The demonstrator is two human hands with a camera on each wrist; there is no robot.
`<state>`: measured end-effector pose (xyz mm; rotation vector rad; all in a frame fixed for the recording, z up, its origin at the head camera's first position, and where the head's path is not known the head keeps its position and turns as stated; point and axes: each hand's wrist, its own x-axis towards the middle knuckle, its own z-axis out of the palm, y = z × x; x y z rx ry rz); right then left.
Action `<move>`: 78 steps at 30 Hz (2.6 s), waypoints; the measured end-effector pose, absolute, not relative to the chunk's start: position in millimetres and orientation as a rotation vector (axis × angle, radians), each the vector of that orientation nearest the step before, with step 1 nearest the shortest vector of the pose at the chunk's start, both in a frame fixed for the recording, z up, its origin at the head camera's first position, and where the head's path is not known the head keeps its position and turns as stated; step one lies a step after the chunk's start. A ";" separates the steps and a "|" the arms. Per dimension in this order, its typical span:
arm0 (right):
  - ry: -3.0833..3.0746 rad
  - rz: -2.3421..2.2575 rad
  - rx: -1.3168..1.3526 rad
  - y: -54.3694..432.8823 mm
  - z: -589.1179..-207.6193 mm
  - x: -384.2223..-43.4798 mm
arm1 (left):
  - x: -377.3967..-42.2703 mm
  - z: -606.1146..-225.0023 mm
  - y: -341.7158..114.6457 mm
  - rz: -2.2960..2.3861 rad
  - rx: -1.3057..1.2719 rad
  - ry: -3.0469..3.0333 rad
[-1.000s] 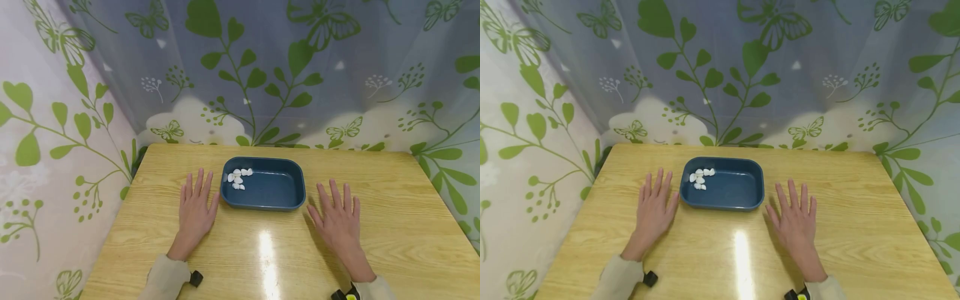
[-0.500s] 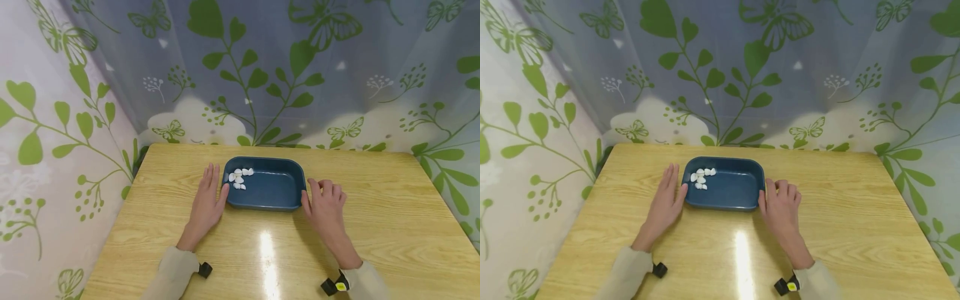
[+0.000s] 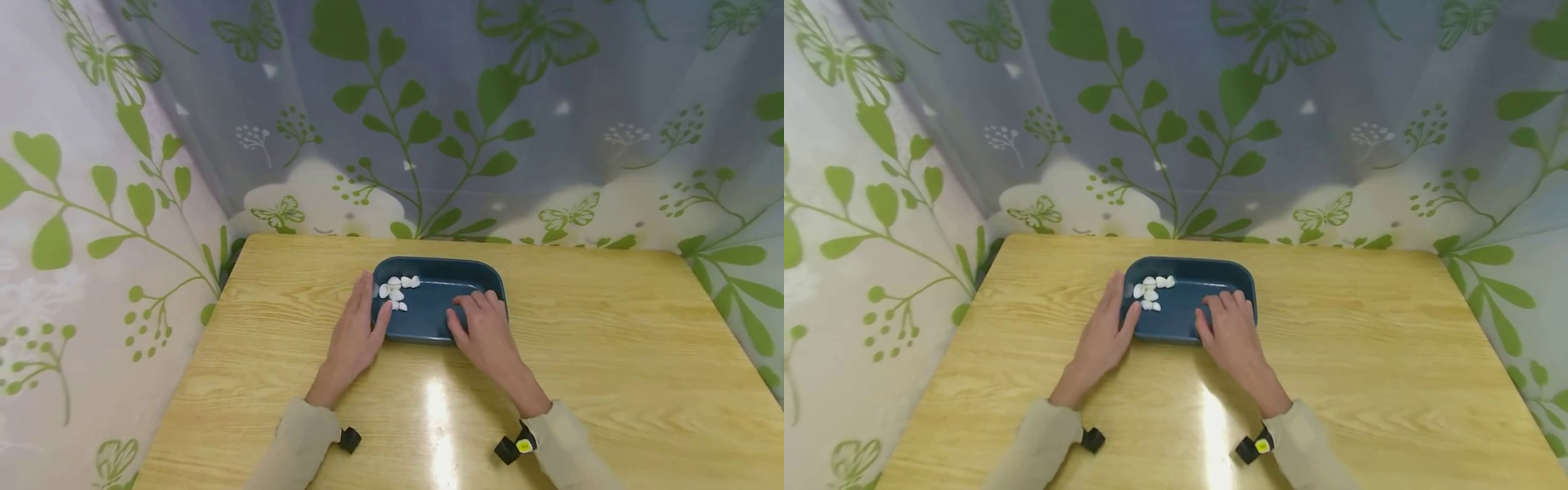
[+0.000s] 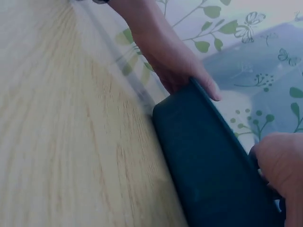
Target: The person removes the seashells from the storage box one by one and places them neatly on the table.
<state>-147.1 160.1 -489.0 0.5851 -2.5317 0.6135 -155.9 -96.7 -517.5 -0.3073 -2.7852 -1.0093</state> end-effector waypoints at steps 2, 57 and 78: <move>-2.555 0.645 0.577 159.5 -490.8 -149.9 | -155.3 -518.8 -95.5 -1.043 -0.320 -2.783; -3.006 0.686 1.043 103.4 -493.2 -223.0 | -163.5 -546.7 -114.5 -1.670 -0.513 -2.510; -2.996 0.550 0.840 107.2 -486.5 -220.6 | -163.8 -544.9 -113.4 -1.688 -0.514 -2.495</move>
